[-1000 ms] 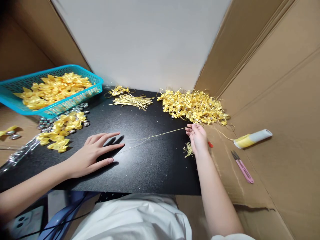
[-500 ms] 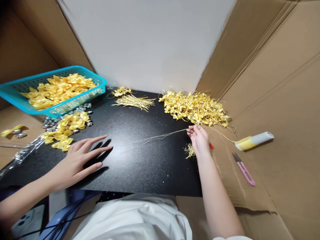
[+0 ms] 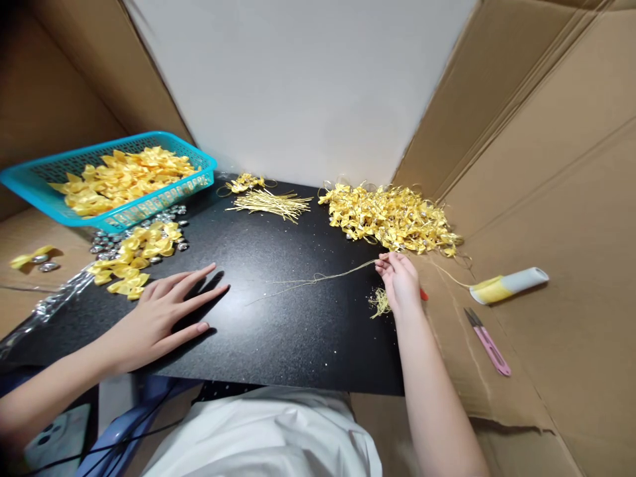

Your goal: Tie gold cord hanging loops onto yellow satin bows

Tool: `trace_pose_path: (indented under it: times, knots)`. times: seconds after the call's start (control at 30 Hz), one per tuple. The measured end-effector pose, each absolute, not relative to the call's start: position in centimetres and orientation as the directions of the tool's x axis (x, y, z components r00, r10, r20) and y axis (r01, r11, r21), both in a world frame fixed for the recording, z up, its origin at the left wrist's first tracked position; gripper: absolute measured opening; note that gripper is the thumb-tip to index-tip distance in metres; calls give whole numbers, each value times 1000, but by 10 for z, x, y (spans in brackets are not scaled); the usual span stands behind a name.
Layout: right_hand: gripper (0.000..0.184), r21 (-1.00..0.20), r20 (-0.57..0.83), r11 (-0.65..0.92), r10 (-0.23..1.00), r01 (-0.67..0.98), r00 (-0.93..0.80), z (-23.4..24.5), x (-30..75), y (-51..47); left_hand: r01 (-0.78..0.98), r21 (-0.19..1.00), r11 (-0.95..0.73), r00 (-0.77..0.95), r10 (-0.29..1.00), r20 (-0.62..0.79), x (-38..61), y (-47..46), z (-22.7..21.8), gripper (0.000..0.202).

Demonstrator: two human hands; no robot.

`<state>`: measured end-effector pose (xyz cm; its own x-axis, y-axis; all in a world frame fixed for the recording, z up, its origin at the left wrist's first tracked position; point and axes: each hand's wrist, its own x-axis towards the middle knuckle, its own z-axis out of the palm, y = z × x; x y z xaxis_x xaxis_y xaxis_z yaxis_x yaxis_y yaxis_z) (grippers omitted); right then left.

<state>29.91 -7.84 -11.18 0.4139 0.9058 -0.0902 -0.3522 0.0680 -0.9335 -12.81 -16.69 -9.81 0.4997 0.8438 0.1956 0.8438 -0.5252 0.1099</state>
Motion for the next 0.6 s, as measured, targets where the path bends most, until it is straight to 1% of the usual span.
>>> trace_pose_path:
  times: [0.17,0.23,0.3,0.4,0.5,0.57,0.6]
  knots:
    - [30,-936,-94,64,902,-346,421,-112,299,-79,855,78,-513,492,849,194,-144,-172,-96,50]
    - [30,-937,-93,64,902,-344,422,-112,299,-79,854,50,-518,493,836,243,-148,-172,-93,45]
    - [30,-937,-92,65,902,-343,421,-112,299,-79,859,20,-512,483,821,304,-152,-170,-88,36]
    - [30,-935,-91,66,905,-348,417,-111,299,-79,895,22,-446,409,838,360,-155,-166,-76,32]
    - [30,-933,-91,67,907,-354,412,-111,299,-80,934,23,-357,324,871,370,-155,-157,-68,33]
    - [29,-931,-91,69,907,-358,412,-110,299,-80,942,-1,-336,315,882,350,-153,-150,-68,34]
    - [29,-931,-91,70,906,-359,413,-110,299,-80,936,-11,-353,336,881,334,-152,-147,-70,34]
